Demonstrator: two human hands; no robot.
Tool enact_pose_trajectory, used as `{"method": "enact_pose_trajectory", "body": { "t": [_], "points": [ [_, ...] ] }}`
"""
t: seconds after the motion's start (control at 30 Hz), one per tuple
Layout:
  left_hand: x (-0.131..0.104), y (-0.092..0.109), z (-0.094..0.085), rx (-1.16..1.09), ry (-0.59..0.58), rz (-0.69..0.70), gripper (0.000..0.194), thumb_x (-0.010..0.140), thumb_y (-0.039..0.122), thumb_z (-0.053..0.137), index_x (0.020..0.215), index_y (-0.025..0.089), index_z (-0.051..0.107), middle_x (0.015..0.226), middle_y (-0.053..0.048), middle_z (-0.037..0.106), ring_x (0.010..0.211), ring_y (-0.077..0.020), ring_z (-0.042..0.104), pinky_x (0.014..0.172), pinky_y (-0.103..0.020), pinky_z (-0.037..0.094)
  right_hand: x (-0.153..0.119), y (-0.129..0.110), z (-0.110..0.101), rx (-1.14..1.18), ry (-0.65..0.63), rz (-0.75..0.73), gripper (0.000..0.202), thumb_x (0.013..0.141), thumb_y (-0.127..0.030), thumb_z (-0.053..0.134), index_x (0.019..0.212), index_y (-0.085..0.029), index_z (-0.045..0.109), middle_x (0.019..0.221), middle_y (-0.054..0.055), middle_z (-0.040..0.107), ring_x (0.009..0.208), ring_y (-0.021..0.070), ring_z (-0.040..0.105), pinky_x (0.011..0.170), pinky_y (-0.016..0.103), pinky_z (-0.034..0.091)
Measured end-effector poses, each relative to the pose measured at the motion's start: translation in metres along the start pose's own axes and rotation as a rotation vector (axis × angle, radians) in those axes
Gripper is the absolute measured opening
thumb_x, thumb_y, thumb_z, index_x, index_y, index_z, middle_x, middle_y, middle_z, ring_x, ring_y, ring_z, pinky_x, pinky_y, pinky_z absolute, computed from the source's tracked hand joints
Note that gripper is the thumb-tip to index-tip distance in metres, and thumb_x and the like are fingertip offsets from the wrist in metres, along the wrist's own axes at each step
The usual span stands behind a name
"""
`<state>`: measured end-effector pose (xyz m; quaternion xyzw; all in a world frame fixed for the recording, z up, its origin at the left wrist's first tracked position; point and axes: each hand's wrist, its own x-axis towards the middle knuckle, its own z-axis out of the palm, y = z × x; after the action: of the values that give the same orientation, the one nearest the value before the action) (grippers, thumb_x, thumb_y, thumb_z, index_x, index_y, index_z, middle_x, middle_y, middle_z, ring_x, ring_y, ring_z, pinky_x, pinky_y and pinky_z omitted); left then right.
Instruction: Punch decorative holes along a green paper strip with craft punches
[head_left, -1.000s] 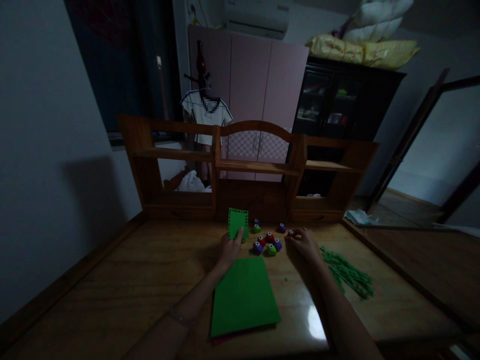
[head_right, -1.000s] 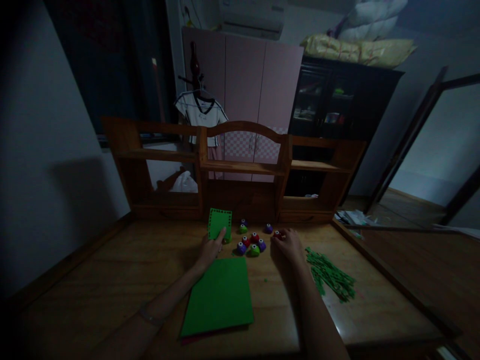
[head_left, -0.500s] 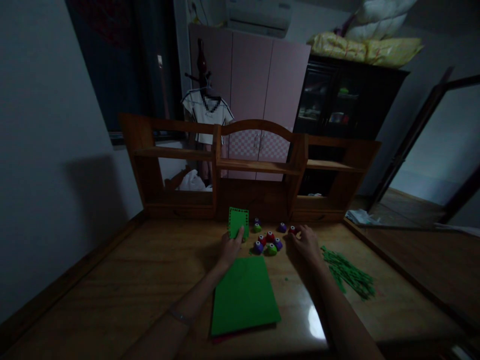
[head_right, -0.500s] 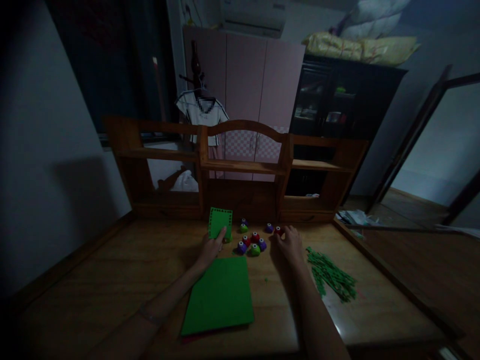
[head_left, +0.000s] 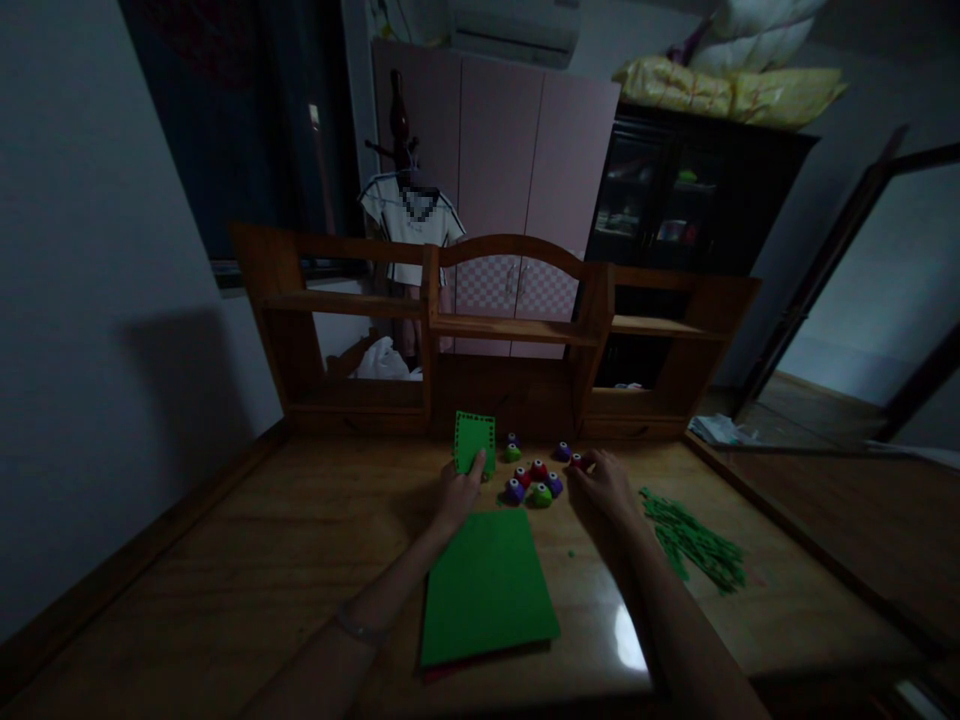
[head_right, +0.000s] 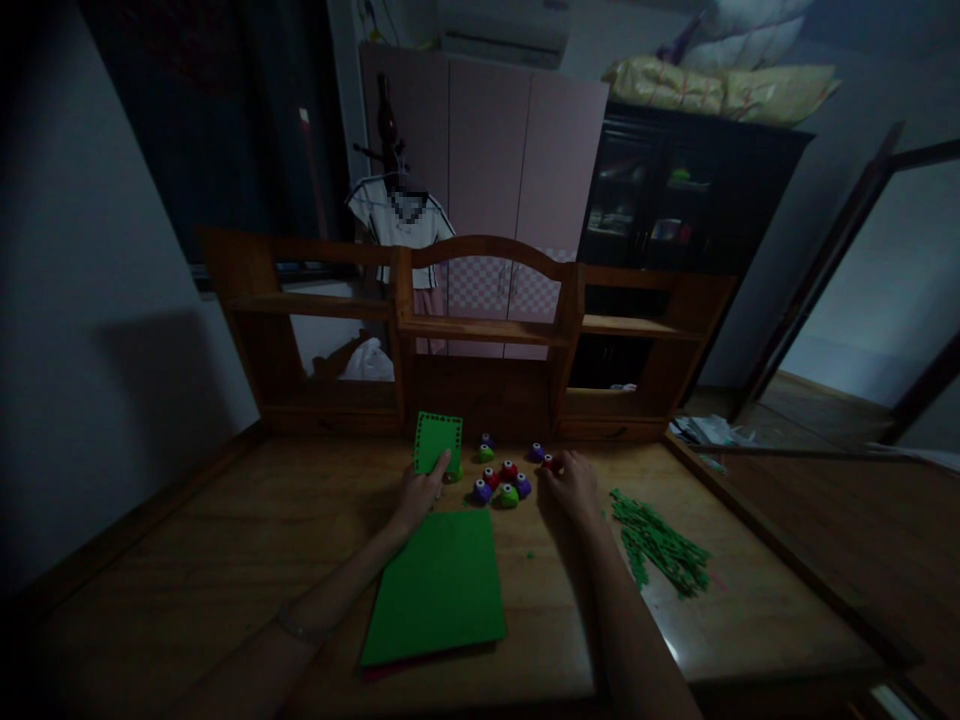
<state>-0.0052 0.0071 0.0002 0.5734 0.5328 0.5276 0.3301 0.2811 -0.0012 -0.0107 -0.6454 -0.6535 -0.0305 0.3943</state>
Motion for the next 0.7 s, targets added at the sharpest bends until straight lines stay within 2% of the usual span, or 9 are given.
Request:
{"method": "enact_pose_trajectory", "body": {
  "t": [0.1,0.23,0.3,0.4,0.5,0.7],
  "points": [
    [0.001,-0.001,0.000,-0.007,-0.004,0.001,0.049,0.079,0.057,0.044,0.053,0.018,0.054,0.042,0.000,0.049,0.046,-0.0139,0.052,0.048,-0.023,0.035,0.001,-0.006,0.001,0.210,0.007,0.097,0.027,0.074,-0.042,0.059,0.086,-0.019,0.062,0.083,0.007,0.063,0.076,0.0192,0.056,0.067,0.029,0.042],
    [0.001,-0.001,-0.001,-0.013,-0.043,0.025,0.047,0.080,0.056,0.043,0.057,0.017,0.056,0.043,0.000,0.050,0.046,-0.0138,0.052,0.047,-0.022,0.034,0.007,-0.012,0.007,0.799,0.016,0.347,0.036,0.068,-0.042,0.068,0.094,-0.018,0.061,0.090,0.008,0.066,0.078,0.0190,0.062,0.065,0.028,0.049],
    [0.001,0.000,-0.002,-0.012,-0.038,0.027,0.046,0.080,0.055,0.043,0.059,0.018,0.058,0.044,0.000,0.051,0.047,-0.0145,0.054,0.048,-0.023,0.035,0.011,-0.010,0.011,1.088,0.021,0.436,0.039,0.064,-0.037,0.074,0.096,-0.019,0.060,0.096,0.007,0.065,0.083,0.0185,0.064,0.071,0.029,0.052],
    [0.001,0.000,-0.001,-0.012,-0.019,0.016,0.046,0.080,0.055,0.043,0.058,0.018,0.058,0.044,-0.001,0.052,0.048,-0.0152,0.055,0.048,-0.023,0.036,0.015,-0.004,0.014,1.383,0.089,0.460,0.041,0.059,-0.027,0.079,0.095,-0.021,0.059,0.099,0.004,0.065,0.095,0.0175,0.063,0.083,0.027,0.052],
    [0.001,-0.002,-0.001,-0.008,-0.028,0.018,0.045,0.080,0.055,0.044,0.057,0.018,0.057,0.044,-0.001,0.053,0.047,-0.0150,0.055,0.048,-0.023,0.036,0.017,0.000,0.013,1.513,0.144,0.456,0.042,0.059,-0.021,0.078,0.097,-0.022,0.060,0.101,0.003,0.064,0.099,0.0157,0.062,0.089,0.024,0.050],
    [0.003,-0.004,0.000,-0.022,-0.002,0.023,0.045,0.080,0.055,0.045,0.056,0.018,0.055,0.044,0.000,0.052,0.045,-0.0141,0.053,0.047,-0.023,0.036,0.017,-0.006,0.007,1.574,0.108,0.458,0.039,0.063,-0.023,0.076,0.099,-0.023,0.062,0.105,0.002,0.063,0.101,0.0151,0.061,0.092,0.022,0.049]
  ]
}}
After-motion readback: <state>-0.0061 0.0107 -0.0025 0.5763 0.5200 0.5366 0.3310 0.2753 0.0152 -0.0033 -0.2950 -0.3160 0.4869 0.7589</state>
